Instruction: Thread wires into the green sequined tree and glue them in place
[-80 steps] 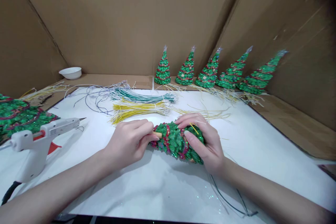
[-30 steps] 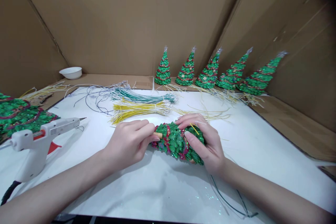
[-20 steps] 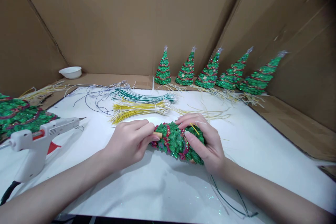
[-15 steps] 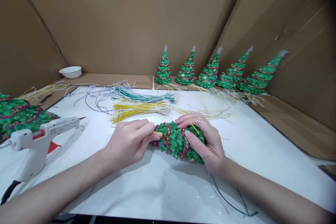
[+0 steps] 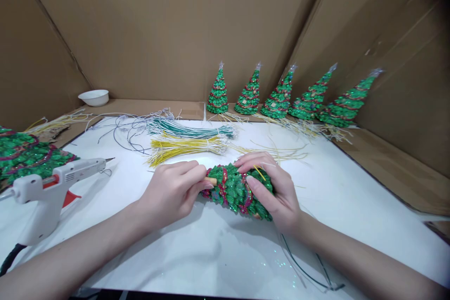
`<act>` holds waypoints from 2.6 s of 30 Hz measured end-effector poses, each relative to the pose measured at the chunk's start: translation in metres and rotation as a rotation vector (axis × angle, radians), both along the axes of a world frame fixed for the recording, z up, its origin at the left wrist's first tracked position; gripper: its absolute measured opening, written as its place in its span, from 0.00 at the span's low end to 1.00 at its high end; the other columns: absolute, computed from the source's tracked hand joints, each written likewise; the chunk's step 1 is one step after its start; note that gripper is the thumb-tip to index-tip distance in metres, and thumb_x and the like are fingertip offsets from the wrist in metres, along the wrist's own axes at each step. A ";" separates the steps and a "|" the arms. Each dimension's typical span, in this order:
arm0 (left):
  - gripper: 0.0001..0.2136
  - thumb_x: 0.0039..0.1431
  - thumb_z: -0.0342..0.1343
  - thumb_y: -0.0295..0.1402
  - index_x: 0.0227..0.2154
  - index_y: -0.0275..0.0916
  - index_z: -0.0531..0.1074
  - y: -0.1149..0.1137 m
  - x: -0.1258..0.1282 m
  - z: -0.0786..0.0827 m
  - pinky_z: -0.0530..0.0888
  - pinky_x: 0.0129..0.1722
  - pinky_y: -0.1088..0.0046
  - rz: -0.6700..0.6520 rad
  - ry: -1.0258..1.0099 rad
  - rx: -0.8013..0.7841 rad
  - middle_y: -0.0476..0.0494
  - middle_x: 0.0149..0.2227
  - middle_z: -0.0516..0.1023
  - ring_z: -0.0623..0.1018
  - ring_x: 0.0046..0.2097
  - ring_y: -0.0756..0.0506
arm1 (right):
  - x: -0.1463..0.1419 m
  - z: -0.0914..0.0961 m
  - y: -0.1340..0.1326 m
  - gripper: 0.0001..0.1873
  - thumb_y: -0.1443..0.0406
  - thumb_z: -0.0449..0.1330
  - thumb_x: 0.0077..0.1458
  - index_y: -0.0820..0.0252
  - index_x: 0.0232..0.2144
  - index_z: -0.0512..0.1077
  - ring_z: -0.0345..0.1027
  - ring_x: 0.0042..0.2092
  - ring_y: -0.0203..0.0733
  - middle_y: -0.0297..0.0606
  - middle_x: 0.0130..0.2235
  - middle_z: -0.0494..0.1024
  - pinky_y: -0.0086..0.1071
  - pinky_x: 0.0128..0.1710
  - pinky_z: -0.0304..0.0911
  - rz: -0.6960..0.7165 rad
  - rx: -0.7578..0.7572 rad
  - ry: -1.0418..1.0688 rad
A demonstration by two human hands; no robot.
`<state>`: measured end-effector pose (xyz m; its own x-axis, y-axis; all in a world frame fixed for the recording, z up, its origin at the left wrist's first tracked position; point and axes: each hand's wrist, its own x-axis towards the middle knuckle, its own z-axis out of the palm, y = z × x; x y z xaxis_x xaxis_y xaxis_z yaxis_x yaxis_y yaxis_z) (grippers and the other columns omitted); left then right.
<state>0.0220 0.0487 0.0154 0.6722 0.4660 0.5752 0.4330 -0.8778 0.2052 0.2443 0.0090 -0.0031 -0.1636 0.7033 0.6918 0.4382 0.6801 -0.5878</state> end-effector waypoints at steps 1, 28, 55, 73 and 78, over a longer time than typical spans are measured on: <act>0.12 0.64 0.46 0.27 0.23 0.38 0.61 0.000 0.000 0.000 0.59 0.22 0.79 -0.002 0.000 -0.001 0.52 0.21 0.64 0.62 0.23 0.52 | 0.000 0.000 0.000 0.07 0.68 0.52 0.58 0.55 0.37 0.69 0.68 0.42 0.47 0.40 0.38 0.75 0.44 0.43 0.63 0.000 0.001 -0.001; 0.11 0.64 0.48 0.28 0.24 0.38 0.61 0.000 -0.001 -0.002 0.61 0.23 0.78 -0.004 0.007 -0.046 0.51 0.22 0.66 0.64 0.24 0.52 | 0.000 0.000 -0.001 0.07 0.69 0.53 0.58 0.56 0.37 0.69 0.68 0.43 0.44 0.38 0.38 0.74 0.41 0.44 0.63 0.012 0.001 -0.001; 0.11 0.64 0.48 0.28 0.24 0.38 0.61 0.001 -0.001 -0.003 0.61 0.23 0.78 -0.013 -0.009 -0.066 0.51 0.22 0.66 0.64 0.24 0.52 | 0.001 0.000 -0.001 0.07 0.70 0.52 0.58 0.57 0.37 0.68 0.66 0.44 0.41 0.37 0.39 0.73 0.38 0.45 0.61 0.034 -0.001 -0.001; 0.12 0.64 0.48 0.28 0.24 0.38 0.61 0.001 -0.001 -0.003 0.61 0.24 0.78 -0.010 -0.005 -0.065 0.51 0.22 0.66 0.64 0.24 0.52 | 0.001 -0.001 0.000 0.07 0.70 0.52 0.58 0.57 0.38 0.68 0.66 0.44 0.41 0.37 0.39 0.73 0.38 0.45 0.61 0.043 -0.015 0.002; 0.12 0.64 0.47 0.28 0.24 0.38 0.61 0.000 -0.001 -0.002 0.61 0.23 0.78 -0.016 -0.005 -0.073 0.51 0.22 0.66 0.64 0.24 0.52 | 0.001 -0.001 0.000 0.07 0.70 0.52 0.58 0.56 0.38 0.68 0.66 0.44 0.42 0.37 0.39 0.73 0.39 0.45 0.61 0.040 -0.013 0.001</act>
